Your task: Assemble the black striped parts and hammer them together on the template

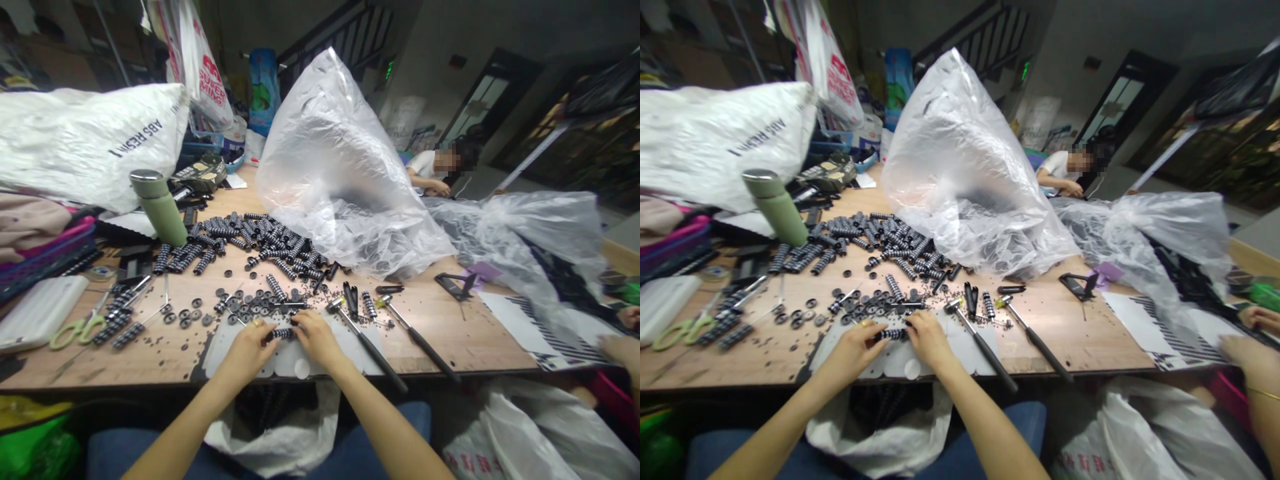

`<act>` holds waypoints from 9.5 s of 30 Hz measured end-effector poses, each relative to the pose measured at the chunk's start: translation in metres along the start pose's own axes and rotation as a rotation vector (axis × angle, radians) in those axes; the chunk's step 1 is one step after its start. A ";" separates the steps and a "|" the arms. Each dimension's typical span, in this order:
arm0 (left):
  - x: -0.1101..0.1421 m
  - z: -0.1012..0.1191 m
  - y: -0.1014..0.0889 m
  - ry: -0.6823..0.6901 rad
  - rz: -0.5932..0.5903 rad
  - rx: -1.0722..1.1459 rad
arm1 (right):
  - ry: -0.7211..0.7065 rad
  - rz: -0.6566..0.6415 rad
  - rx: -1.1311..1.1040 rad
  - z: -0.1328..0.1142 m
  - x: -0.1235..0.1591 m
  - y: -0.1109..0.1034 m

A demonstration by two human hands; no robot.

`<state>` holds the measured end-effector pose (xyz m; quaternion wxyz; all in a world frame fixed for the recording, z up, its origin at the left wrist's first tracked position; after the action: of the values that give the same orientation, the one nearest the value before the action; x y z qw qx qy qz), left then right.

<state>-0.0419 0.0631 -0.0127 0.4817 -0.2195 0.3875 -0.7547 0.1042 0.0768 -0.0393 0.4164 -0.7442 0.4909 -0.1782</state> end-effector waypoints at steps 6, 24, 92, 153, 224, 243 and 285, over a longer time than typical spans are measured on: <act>0.013 -0.022 0.024 -0.024 0.000 -0.164 | 0.076 0.065 -0.073 0.012 0.010 -0.002; -0.006 0.005 0.050 0.175 -0.014 -0.153 | 0.409 0.192 -0.531 0.027 0.026 0.008; -0.001 -0.015 0.027 -0.042 0.150 0.213 | 0.226 0.249 -0.134 -0.003 -0.007 -0.001; -0.015 0.001 0.025 -0.009 0.276 0.389 | 0.078 0.029 -0.675 -0.020 -0.019 -0.031; -0.004 0.032 0.059 0.339 -0.055 -0.492 | 0.756 0.036 0.479 0.056 0.110 -0.063; 0.007 0.048 0.105 0.215 -0.076 -0.616 | 0.353 0.089 0.243 -0.069 0.097 -0.034; -0.044 0.001 0.024 -0.261 -0.067 1.191 | -0.043 0.064 -0.216 -0.027 0.010 -0.032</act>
<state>-0.0080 0.0961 -0.0296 0.5412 -0.0155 -0.1703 -0.8233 0.1090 0.0616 0.0008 0.3494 -0.7725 0.5217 -0.0949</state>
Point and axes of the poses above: each hand's wrist, its own x-axis away from the middle knuckle, its own y-axis out of the palm, z = x × y, the point moved 6 cm from there along -x, towards the middle knuckle, and after that the axes turned 14 degrees about -z, right-handed, at the moved point
